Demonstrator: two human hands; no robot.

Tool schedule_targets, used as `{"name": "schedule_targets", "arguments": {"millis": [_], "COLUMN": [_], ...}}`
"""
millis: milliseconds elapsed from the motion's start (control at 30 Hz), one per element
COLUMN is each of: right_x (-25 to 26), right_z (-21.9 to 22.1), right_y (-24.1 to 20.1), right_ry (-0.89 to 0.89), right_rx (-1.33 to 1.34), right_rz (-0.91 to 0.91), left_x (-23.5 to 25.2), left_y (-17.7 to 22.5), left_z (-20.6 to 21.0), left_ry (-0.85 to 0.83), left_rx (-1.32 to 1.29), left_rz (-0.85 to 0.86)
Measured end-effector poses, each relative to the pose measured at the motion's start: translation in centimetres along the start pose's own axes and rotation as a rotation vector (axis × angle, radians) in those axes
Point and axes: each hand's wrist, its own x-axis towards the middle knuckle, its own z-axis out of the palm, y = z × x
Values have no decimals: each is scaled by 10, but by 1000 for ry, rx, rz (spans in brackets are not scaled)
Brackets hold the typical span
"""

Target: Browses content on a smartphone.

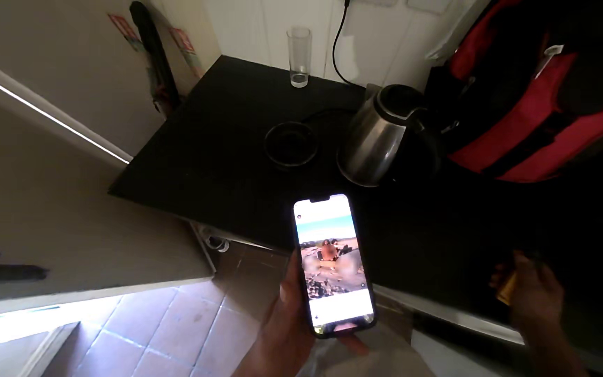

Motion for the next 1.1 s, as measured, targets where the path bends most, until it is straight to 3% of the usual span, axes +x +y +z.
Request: {"name": "schedule_targets", "arguments": {"millis": [1100], "right_x": [0], "right_z": [1], "right_y": [-1], "right_ry": [6], "right_rx": [6], "right_rz": [4], "left_x": [-1], "left_y": [-6], "left_z": [3], "left_ry": [-5], "left_rx": [-20], "left_rz": [-10]}}
